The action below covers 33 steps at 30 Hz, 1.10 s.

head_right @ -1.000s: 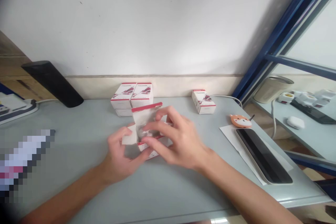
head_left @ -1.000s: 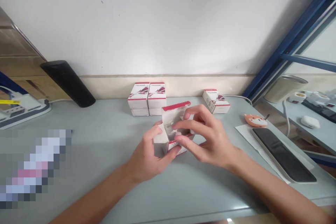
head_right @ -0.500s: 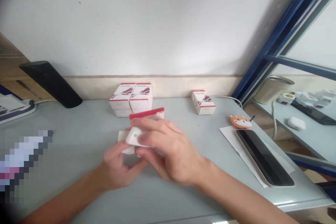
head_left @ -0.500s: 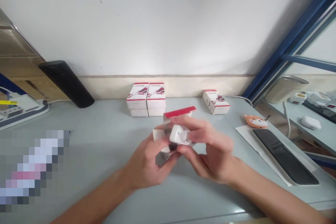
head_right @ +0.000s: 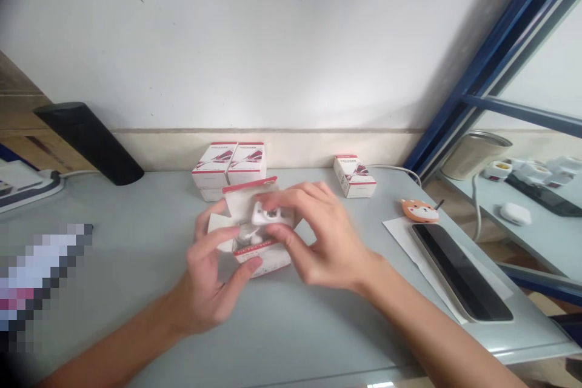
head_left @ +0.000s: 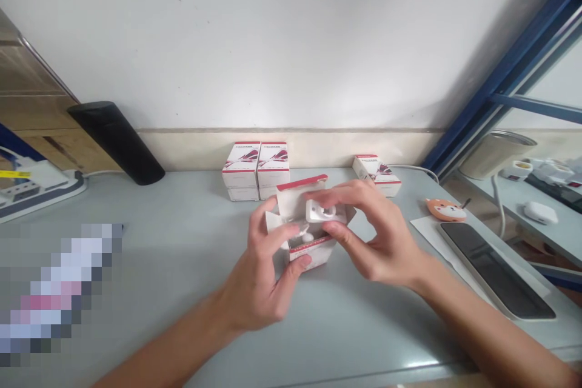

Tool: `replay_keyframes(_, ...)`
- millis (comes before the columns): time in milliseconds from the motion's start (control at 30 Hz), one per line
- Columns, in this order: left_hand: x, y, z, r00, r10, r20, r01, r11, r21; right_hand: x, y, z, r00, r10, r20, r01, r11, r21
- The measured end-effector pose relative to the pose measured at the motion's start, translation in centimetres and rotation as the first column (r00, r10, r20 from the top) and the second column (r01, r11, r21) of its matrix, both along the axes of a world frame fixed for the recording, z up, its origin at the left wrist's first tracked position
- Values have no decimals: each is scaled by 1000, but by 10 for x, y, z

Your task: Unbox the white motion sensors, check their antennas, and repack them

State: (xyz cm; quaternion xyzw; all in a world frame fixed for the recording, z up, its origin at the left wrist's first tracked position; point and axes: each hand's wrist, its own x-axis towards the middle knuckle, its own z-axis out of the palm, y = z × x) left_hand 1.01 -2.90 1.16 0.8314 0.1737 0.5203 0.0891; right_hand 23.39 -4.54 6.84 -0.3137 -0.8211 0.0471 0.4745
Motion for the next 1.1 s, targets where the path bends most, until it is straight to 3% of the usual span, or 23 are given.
replay_keyframes(100, -1, -4, 5, 988, 91, -123, -84, 995, 61, -3, 0, 0, 998, 21, -55, -24, 998, -64)
replay_keyframes(233, -3, -10, 9, 952, 149, -266, -172, 983, -66, -8, -2, 1, 991, -62, -117, 59, 998, -30)
replay_keyframes(433, -2, -7, 9, 970, 166, -180, -165, 986, 23, -13, -4, -1, 959, -116, -260, 96, 992, -86)
replay_keyframes(667, 0, -4, 9, 981, 125, -146, -99, 980, 174, -28, -10, -15, 906, -81, -416, 46, 995, -94)
replay_keyframes(867, -2, -3, 6, 985, 99, -142, -75, 983, 166, -24, -13, -10, 967, -120, -223, 95, 988, -120)
replay_keyframes(1100, 0, -5, 6, 987, 96, -126, -80, 989, 127, -18, -10, -6, 992, -117, 41, 113, 989, 92)
